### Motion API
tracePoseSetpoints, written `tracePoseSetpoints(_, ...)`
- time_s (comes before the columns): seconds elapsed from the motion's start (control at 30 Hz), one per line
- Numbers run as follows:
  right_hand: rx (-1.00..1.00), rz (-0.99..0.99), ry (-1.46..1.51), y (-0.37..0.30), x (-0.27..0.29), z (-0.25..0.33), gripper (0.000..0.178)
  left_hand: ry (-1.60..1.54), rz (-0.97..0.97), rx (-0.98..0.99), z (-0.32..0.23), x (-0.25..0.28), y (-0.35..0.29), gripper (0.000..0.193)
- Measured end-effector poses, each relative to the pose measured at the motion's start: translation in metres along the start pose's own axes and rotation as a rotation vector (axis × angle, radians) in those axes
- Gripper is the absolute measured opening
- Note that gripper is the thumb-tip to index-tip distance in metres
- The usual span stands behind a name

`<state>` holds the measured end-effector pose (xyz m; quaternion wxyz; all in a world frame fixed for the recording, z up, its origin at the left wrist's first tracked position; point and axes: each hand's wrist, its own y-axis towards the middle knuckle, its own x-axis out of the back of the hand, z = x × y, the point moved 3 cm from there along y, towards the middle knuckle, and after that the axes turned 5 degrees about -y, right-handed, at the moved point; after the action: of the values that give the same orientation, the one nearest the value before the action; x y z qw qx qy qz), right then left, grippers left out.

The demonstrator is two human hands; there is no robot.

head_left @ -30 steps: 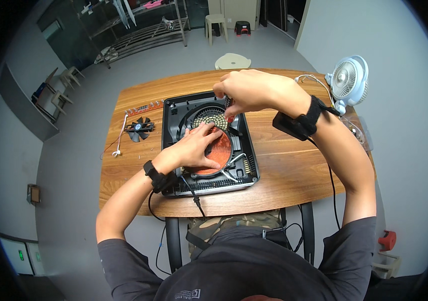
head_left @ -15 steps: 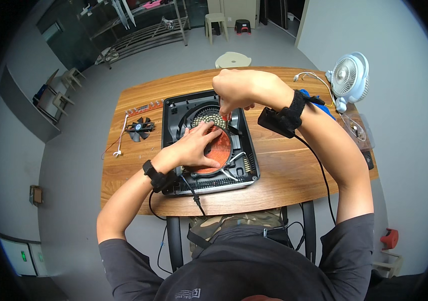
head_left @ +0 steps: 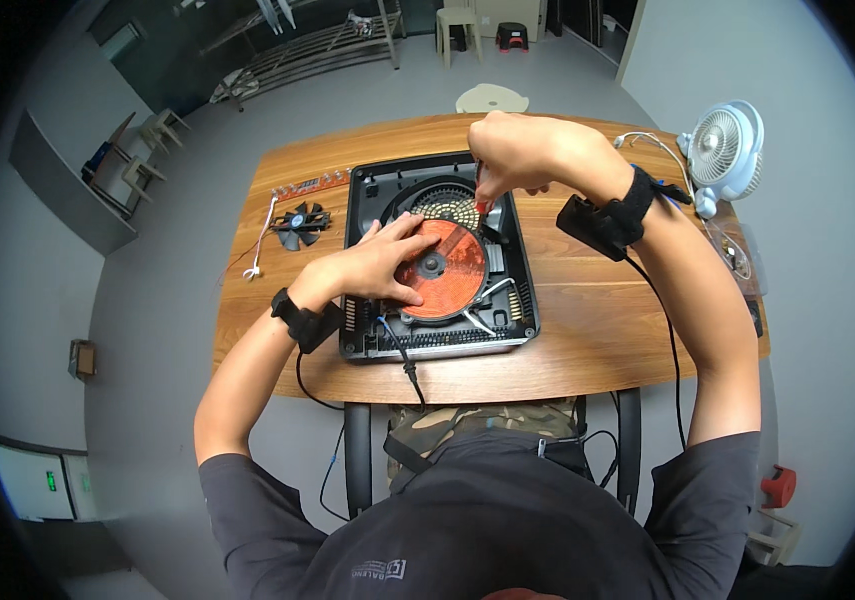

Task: The person wipes the underside of a black electronic device with a blue cloth, then opens the casing to reveal internal components. They place a copper heatsink and a fan onto the device and use a screwdriver to secure them with screws. Finally, they wipe the fan with the cloth.

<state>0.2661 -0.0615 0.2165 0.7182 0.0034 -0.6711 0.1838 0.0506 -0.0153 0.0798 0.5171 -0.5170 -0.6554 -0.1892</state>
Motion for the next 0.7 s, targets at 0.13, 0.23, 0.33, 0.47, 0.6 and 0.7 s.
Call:
tracePoseSetpoints(0.13,-0.014,-0.014,0.016,0.001,0.002,0.005,0.031,-0.057,-0.009,0.006,0.011,-0.007,-0.007,0.102)
tracePoseSetpoints(0.23,-0.016,-0.017,0.022,0.003,0.001,0.005,0.032,-0.097,-0.019,-0.011,0.011,-0.008,-0.007,0.101)
tracePoseSetpoints(0.33,-0.010,-0.001,0.019,0.006,0.000,0.006,0.033,-0.091,-0.015,-0.014,0.009,-0.006,-0.005,0.102)
tracePoseSetpoints(0.47,-0.028,0.012,-0.032,0.011,0.002,0.012,0.034,-0.127,-0.043,-0.041,0.014,-0.009,-0.009,0.102)
tracePoseSetpoints(0.6,-0.023,0.007,-0.009,0.009,0.005,0.015,0.036,-0.192,-0.086,-0.112,0.017,-0.001,-0.011,0.089)
tracePoseSetpoints(0.7,-0.028,0.015,-0.021,0.011,0.006,0.015,0.033,-0.097,-0.213,-0.176,0.031,0.022,-0.025,0.064)
